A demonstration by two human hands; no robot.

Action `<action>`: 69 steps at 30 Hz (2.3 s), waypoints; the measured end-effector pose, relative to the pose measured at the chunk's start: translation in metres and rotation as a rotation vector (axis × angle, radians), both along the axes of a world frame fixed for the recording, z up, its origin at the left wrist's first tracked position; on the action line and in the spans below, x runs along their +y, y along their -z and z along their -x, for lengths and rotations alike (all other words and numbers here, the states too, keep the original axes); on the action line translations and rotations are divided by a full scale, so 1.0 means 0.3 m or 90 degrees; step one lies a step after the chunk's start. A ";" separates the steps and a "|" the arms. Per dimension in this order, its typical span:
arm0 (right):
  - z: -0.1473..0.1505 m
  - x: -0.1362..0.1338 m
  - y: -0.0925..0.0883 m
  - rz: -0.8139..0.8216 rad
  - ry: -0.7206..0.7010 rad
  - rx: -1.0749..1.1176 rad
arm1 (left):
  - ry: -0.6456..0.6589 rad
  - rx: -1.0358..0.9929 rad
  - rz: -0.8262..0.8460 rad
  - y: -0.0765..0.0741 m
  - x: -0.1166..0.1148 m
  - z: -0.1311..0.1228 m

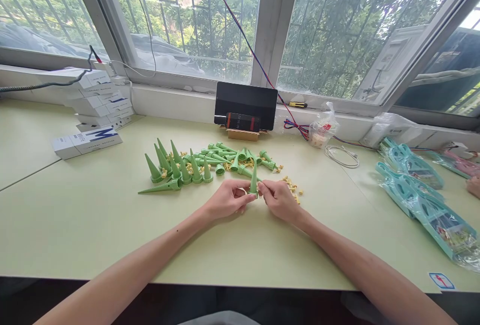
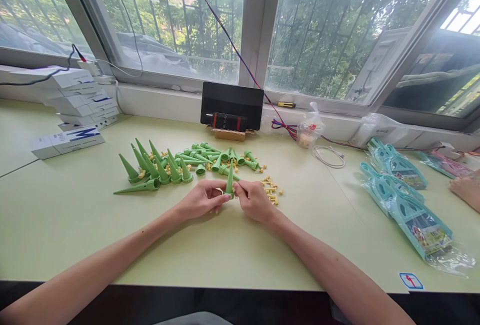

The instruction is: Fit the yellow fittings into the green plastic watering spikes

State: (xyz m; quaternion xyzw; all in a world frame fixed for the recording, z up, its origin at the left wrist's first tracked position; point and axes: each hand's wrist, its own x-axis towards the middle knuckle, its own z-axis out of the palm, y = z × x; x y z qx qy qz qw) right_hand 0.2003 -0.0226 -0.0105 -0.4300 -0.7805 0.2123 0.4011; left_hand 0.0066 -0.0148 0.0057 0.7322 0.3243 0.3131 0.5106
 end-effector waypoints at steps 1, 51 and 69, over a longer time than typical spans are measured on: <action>0.000 0.000 -0.001 0.008 0.001 0.003 | -0.001 0.001 -0.001 0.000 0.000 0.000; 0.018 -0.033 0.008 -0.141 -0.003 -0.086 | 0.199 0.021 0.189 -0.034 -0.010 0.019; 0.021 -0.030 0.009 -0.122 0.001 -0.070 | 0.194 0.010 0.195 -0.024 -0.007 0.014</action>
